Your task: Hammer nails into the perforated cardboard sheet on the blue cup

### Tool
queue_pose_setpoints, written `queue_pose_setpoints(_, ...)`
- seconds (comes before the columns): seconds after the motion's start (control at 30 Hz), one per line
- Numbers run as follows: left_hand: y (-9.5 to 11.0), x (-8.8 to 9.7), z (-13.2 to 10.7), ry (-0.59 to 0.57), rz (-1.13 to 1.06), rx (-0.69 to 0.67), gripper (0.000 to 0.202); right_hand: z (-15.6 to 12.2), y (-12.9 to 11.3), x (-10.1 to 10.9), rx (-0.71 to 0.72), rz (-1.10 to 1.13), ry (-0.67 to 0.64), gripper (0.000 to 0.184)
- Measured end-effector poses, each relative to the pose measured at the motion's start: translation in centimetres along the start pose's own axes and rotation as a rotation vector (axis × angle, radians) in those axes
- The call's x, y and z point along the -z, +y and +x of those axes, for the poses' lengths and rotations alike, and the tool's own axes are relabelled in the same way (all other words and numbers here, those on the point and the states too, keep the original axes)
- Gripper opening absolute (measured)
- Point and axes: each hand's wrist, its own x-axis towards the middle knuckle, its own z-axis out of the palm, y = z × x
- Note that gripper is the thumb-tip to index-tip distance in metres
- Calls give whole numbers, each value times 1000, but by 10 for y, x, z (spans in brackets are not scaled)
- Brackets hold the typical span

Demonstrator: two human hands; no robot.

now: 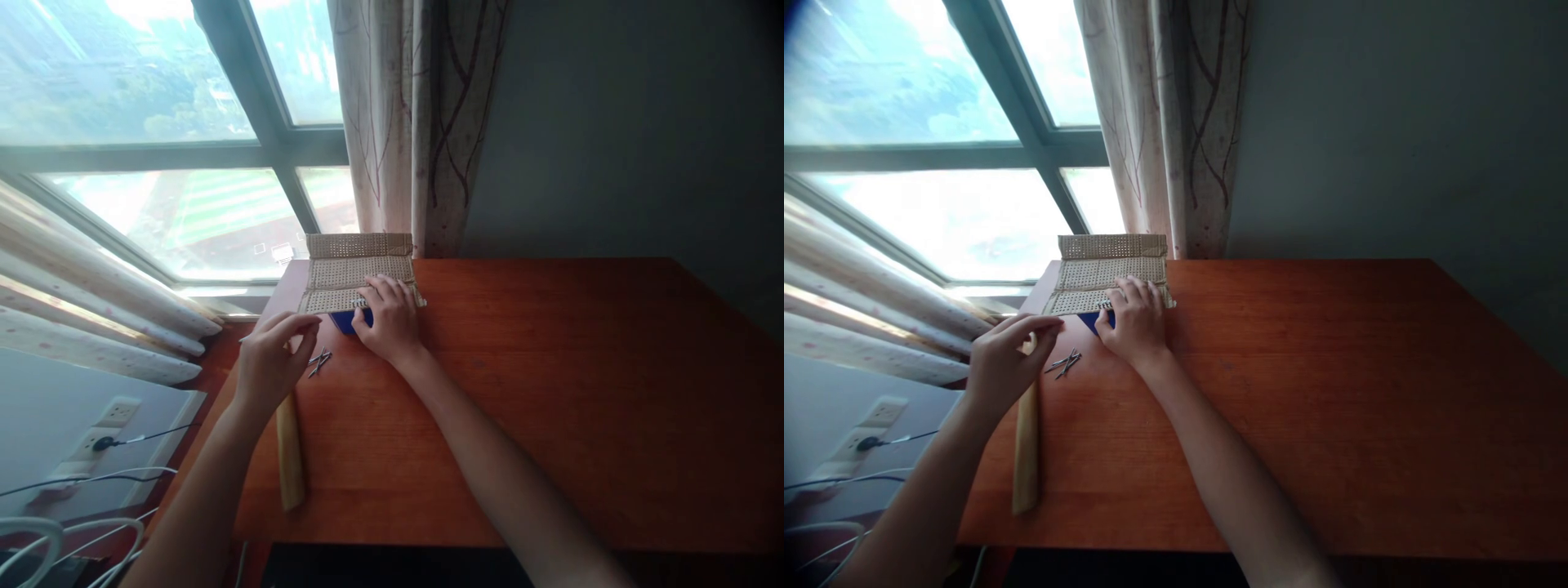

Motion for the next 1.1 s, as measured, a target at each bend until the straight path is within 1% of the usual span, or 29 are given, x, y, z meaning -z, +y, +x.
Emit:
queue_pose_setpoints(0.07, 7, -2, 8, 13, -24, 5, 16, 0, 0, 0, 1, -2, -1, 35)
queue_pose_setpoints(0.17, 13, -9, 22, -8, -64, -8, 18, 0, 0, 0, 2, -6, 1, 35)
queue_pose_setpoints(0.33, 14, -23, 42, -144, -49, -54, 20, 0, 0, -1, 1, -9, 4, 34)
queue_pose_setpoints(0.43, 12, -30, 49, -166, -88, -49, 20, 0, 0, 0, 2, -3, 0, 33)
queue_pose_setpoints(0.5, 13, -32, 52, -114, -131, -32, 18, 0, 0, 0, 0, 1, 3, 32)
queue_pose_setpoints(0.57, 15, -34, 54, -21, -179, -12, 16, 0, 0, 0, -3, 7, 14, 32)
queue_pose_setpoints(0.63, 18, -35, 55, 45, -230, 11, 13, 1, 0, 0, -5, 14, 24, 32)
queue_pose_setpoints(0.77, 21, -29, 57, 146, -367, 144, 12, 0, 1, -2, 11, 21, 31, 32)
queue_pose_setpoints(0.87, 20, -16, 54, 223, -442, 219, 14, 0, 2, -3, 14, 20, 33, 33)
queue_pose_setpoints(0.93, 17, -6, 45, 234, -404, 237, 14, -1, 2, -3, 8, 20, 30, 33)
queue_pose_setpoints(1.03, 7, 2, 21, 164, -222, 211, 14, -1, 2, -3, 5, 22, 29, 33)
queue_pose_setpoints(1.1, -2, 2, 2, 40, -125, 142, 14, -1, 2, -3, 11, 17, 33, 33)
